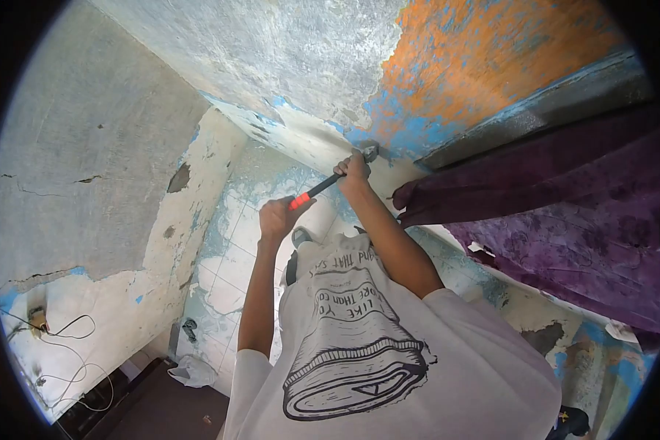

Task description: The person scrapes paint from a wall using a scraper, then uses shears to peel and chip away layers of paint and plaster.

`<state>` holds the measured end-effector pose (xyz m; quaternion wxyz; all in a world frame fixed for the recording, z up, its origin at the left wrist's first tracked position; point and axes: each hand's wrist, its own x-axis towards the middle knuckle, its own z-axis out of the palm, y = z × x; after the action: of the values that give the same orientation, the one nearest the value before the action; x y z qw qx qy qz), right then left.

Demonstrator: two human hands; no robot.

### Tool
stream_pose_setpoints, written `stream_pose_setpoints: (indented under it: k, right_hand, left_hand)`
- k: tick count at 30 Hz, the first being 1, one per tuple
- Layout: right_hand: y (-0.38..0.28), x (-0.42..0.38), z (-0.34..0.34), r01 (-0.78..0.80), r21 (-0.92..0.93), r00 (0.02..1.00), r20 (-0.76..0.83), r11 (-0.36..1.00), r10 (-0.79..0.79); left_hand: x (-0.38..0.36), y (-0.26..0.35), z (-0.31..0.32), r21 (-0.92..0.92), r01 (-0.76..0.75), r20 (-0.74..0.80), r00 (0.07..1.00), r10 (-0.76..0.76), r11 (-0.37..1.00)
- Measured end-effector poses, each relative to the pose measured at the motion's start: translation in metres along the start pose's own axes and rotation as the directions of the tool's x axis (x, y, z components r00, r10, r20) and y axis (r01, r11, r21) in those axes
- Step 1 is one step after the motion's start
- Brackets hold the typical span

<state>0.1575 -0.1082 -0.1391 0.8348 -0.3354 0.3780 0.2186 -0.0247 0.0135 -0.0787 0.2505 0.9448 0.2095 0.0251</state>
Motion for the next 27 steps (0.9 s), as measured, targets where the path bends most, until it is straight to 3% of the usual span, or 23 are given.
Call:
stream_pose_setpoints:
  k: [4, 5, 7, 9, 11, 13, 14, 17, 20, 21, 27]
  right_hand:
    - [-0.018, -0.004, -0.008, 0.033, -0.018, 0.999, -0.043, 0.999, -0.033]
    - [-0.019, -0.005, -0.012, 0.039, -0.042, 0.996, -0.08, 0.998, -0.043]
    - [-0.01, -0.006, -0.001, 0.043, -0.076, 0.988, -0.146, 0.996, -0.054]
    - [-0.001, -0.006, 0.004, 0.043, -0.083, 0.997, -0.058, 0.996, -0.048]
    - [-0.005, -0.009, 0.005, 0.032, -0.062, 0.996, -0.078, 0.998, -0.037]
    - [-0.018, -0.002, -0.007, 0.047, 0.024, 0.991, -0.124, 0.999, -0.043]
    - [-0.024, 0.001, -0.02, -0.02, 0.122, 0.998, -0.059, 0.992, 0.028]
    - [-0.026, 0.003, -0.025, 0.053, 0.039, 0.994, -0.094, 0.998, -0.049]
    - [-0.009, -0.005, -0.002, 0.025, 0.01, 0.998, -0.061, 1.0, -0.025]
    - [-0.006, -0.005, 0.001, 0.021, 0.005, 1.0, -0.01, 1.0, -0.021]
    - [-0.022, 0.0, -0.017, 0.008, 0.008, 0.996, -0.092, 1.0, -0.007]
  left_hand:
    - [0.004, 0.014, 0.008, 0.025, -0.072, 0.036, 0.997, 0.071, 0.997]
    - [-0.001, 0.013, 0.012, -0.004, -0.02, 0.093, 0.995, 0.02, 1.0]
    - [-0.007, 0.009, 0.017, -0.038, -0.008, 0.041, 0.999, 0.01, 0.999]
    - [-0.009, 0.0, 0.016, -0.007, 0.014, 0.014, 1.0, -0.014, 1.0]
    - [-0.001, 0.003, 0.006, -0.007, 0.057, 0.079, 0.995, -0.056, 0.998]
    - [0.009, 0.018, 0.0, 0.025, -0.048, 0.107, 0.993, 0.045, 0.999]
    - [0.009, 0.019, 0.005, 0.022, -0.049, 0.107, 0.993, 0.046, 0.999]
    - [0.004, 0.014, 0.017, 0.049, -0.077, 0.119, 0.99, 0.071, 0.996]
    - [0.0, -0.003, 0.017, 0.003, 0.035, 0.064, 0.997, -0.035, 0.999]
    - [0.002, 0.0, 0.012, 0.005, 0.035, 0.068, 0.997, -0.035, 0.999]
    - [-0.005, 0.015, 0.019, -0.014, -0.028, 0.101, 0.994, 0.029, 1.0]
